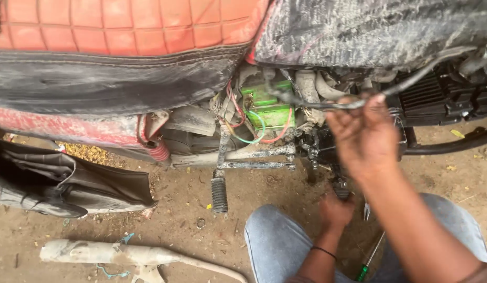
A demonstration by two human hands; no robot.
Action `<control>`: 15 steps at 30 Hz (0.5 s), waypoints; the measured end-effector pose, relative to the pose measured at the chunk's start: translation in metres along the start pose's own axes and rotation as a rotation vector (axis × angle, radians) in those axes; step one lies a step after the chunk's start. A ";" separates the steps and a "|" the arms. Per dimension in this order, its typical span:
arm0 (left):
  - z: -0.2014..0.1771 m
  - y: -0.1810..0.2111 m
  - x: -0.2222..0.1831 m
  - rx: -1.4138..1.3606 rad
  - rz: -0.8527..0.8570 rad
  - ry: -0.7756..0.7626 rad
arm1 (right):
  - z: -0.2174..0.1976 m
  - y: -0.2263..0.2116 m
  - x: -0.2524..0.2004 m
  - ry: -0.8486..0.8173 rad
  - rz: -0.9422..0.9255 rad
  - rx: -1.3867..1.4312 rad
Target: The person is repairing a motorcycle, specifically working on the engine and electrical components.
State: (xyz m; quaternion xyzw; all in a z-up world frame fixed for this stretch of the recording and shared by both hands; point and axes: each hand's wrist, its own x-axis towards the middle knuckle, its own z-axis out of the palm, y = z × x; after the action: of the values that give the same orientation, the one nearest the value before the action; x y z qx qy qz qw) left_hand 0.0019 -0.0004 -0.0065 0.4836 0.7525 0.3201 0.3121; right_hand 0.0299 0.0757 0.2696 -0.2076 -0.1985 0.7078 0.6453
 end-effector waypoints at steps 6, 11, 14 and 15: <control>-0.001 0.002 -0.003 -0.059 -0.034 -0.073 | 0.042 0.032 -0.013 -0.222 0.000 0.079; 0.004 -0.015 0.007 -0.027 -0.034 -0.065 | 0.013 -0.001 -0.049 -0.240 -0.082 0.087; 0.025 -0.041 0.005 -0.091 0.000 -0.088 | -0.029 -0.023 -0.080 -0.185 -0.046 0.049; 0.042 -0.060 0.008 -0.050 0.039 -0.045 | -0.046 -0.030 -0.088 -0.136 0.050 0.032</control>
State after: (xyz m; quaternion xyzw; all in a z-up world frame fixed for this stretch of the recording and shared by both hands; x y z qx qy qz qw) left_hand -0.0001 -0.0052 -0.0801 0.4973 0.7275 0.3340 0.3345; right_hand 0.0873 -0.0082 0.2510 -0.1534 -0.2253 0.7395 0.6155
